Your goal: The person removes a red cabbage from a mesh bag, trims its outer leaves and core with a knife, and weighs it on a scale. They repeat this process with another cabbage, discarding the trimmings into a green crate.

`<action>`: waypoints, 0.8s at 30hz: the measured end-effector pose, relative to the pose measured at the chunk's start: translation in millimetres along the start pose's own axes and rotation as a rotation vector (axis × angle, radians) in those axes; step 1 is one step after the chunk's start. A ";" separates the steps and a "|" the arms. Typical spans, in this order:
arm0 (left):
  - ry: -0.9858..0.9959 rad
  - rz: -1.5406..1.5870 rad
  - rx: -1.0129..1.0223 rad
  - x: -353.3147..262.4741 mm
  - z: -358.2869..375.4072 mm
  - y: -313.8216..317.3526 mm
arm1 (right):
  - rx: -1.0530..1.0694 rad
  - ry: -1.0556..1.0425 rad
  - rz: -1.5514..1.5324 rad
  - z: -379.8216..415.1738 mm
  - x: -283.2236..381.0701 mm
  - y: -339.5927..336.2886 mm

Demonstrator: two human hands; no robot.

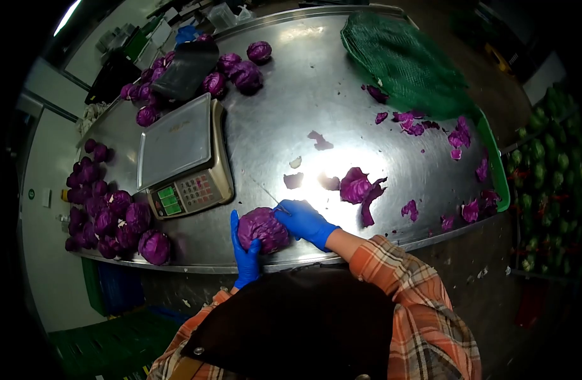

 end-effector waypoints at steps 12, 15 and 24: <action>-0.334 0.430 -0.100 6.2 -16.3 -6.3 | -0.263 -0.368 0.176 12.3 -11.2 7.7; -0.277 0.300 -0.121 -0.3 -16.1 10.6 | -0.380 -0.487 0.209 8.7 -32.9 26.3; -0.087 -0.003 -0.118 13.8 -6.1 28.3 | -0.383 -0.254 0.319 13.5 -45.5 9.1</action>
Point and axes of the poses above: each hand's wrist, its own z-axis away from the middle knuckle, its own y-axis out of the palm, x = y × z, the point moved 1 cm from there along -z, towards the middle knuckle, and after that the axes turned 9 degrees about -x, right-handed, at the moved point
